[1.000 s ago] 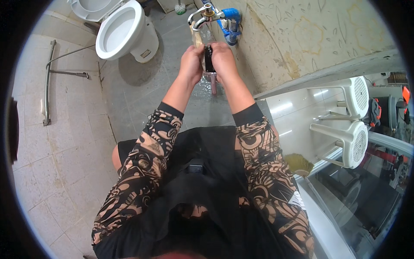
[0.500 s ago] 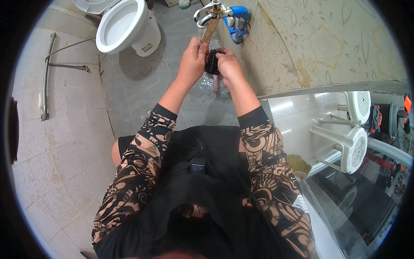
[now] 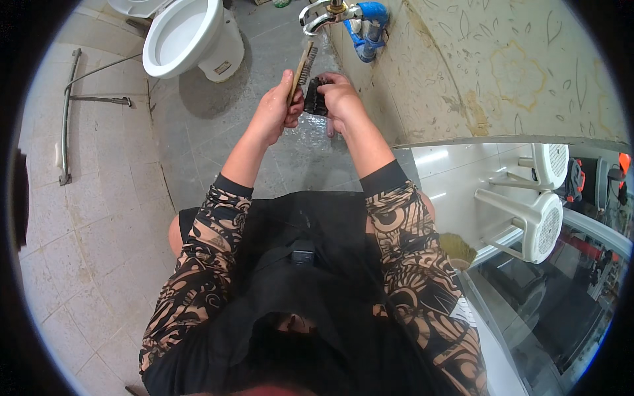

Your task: The person uses a power drill to polish a small green object, then wipes the drill chuck with a cloth. They handle a small metal screw and a black electronic component, moving between a workbench and a bathroom area. In the bathroom, they scrub the electronic component with a brush and soap under running water.

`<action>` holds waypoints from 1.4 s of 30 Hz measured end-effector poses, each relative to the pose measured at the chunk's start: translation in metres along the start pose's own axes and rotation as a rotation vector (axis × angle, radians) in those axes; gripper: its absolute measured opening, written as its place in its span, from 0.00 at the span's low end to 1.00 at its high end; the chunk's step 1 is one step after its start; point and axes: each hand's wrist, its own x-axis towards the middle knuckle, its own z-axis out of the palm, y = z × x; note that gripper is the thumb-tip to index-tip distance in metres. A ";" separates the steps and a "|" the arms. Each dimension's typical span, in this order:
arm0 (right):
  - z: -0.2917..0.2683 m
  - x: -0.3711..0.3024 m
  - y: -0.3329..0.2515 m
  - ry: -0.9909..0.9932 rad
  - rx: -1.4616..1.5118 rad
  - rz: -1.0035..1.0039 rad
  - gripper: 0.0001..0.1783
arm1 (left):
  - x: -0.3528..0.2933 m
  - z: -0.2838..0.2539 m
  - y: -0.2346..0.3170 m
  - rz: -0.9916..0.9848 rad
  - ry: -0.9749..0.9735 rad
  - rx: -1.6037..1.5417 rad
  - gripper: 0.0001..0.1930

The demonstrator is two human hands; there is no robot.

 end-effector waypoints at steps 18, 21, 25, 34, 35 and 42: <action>0.016 -0.017 -0.029 0.008 0.126 -0.075 0.19 | 0.023 -0.011 0.046 0.148 -0.041 -0.189 0.27; 0.009 -0.013 -0.026 -0.008 0.237 -0.085 0.18 | 0.016 0.010 0.032 0.191 -0.064 -0.210 0.23; 0.019 -0.018 -0.029 -0.127 0.262 -0.078 0.19 | 0.001 -0.001 0.035 0.284 0.011 -0.132 0.19; 0.032 0.008 -0.018 0.043 -0.477 -0.242 0.27 | 0.010 -0.018 0.027 0.180 0.153 0.035 0.15; 0.038 0.000 -0.027 -0.017 -0.498 -0.155 0.27 | 0.021 -0.032 0.004 0.182 0.100 0.025 0.15; 0.014 -0.035 -0.045 0.376 -1.156 -0.850 0.19 | 0.040 -0.015 -0.049 0.090 0.100 -0.557 0.12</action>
